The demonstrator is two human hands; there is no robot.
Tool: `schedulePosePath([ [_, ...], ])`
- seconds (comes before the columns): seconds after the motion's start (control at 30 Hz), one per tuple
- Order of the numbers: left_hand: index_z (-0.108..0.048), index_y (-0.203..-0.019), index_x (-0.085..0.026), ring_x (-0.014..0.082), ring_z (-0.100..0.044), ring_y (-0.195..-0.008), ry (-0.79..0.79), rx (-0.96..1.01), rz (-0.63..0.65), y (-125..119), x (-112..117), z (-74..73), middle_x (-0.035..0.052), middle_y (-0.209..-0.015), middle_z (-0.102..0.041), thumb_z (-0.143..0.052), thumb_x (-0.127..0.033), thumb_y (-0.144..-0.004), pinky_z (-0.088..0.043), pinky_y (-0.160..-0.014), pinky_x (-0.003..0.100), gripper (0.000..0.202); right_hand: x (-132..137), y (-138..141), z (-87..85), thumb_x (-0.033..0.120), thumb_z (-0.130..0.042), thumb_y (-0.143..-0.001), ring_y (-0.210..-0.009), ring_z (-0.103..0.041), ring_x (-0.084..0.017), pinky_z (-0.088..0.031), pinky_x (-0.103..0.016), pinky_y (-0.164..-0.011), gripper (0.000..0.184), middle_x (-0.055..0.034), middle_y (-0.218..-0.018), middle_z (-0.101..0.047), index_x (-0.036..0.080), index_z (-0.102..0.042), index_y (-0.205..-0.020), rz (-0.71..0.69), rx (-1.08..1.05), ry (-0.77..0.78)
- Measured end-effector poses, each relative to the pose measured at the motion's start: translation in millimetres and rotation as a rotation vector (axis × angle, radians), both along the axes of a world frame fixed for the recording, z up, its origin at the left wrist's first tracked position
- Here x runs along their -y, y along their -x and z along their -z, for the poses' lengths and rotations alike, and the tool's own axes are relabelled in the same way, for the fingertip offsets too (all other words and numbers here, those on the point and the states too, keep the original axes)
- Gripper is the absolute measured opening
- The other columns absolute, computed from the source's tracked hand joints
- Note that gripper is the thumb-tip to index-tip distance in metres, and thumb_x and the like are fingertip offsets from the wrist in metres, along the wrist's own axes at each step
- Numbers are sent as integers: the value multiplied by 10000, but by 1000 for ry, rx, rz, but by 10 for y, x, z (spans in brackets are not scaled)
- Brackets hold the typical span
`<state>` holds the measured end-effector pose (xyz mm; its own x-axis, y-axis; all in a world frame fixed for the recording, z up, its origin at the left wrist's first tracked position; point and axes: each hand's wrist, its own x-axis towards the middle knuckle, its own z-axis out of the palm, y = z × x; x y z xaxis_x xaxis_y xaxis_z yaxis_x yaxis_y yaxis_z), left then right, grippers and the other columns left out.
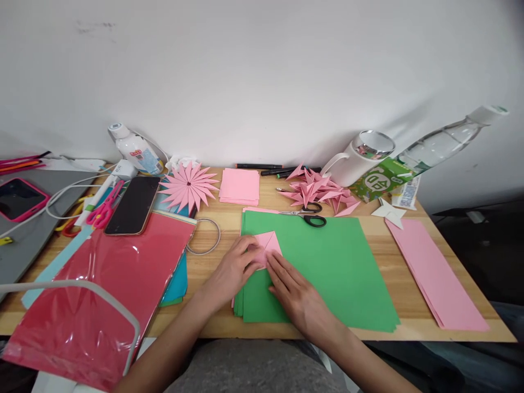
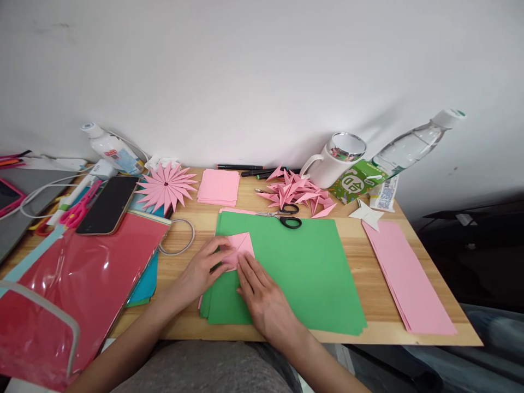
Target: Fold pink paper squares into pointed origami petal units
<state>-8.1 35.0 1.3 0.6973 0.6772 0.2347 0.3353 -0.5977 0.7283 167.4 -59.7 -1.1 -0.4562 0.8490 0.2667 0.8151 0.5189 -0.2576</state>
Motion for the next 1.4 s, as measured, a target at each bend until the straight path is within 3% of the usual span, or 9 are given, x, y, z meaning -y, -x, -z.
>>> schedulePosePath([
  [0.1, -599, -1008, -170, 187, -528, -1052, 12, 32, 30, 43, -57, -6, 89, -1073, -565, -470, -153, -883, -458, -908, 362, 180, 1, 6, 0, 132, -411, -919, -1363, -239, -289, -440, -435, -1028, 468, -223, -1404, -383, 20, -336, -1368, -15, 23, 11],
  [0.27, -631, -987, -182, 198, -532, -1087, 20, 79, 43, 88, -87, 10, 95, -1101, -575, -487, -131, -867, -459, -926, 395, 194, 8, -5, 1, 129, -469, -896, -1375, -176, -298, -399, -456, -1048, 469, -190, -1462, -289, 103, -391, -1357, -27, 8, 42],
  [0.8, -601, -1056, -194, 193, -478, -1166, 43, -12, 64, 114, -43, 20, 94, -1205, -514, -487, -203, -889, -426, -981, 382, 202, 15, -6, 61, 182, -461, -909, -1383, -159, -289, -383, -465, -1057, 474, -175, -1467, -290, 108, -371, -1368, -13, 69, 103],
  [1.17, -616, -987, -182, 182, -475, -1152, 34, -47, 83, 107, -31, -33, 85, -1198, -498, -484, -230, -893, -419, -976, 349, 169, -7, -42, 32, 222, -501, -893, -1378, -207, -278, -376, -456, -1062, 514, -142, -1475, -291, 135, -364, -1381, -8, 74, 144],
  [1.4, -547, -1081, -197, 195, -462, -1157, 43, -84, 51, 77, 7, -65, 80, -1177, -499, -494, -229, -887, -413, -973, 349, 204, -91, -128, -78, 241, -500, -897, -1356, -272, -271, -385, -461, -1051, 478, -132, -1437, -366, 188, -405, -1362, -40, -1, 205],
])
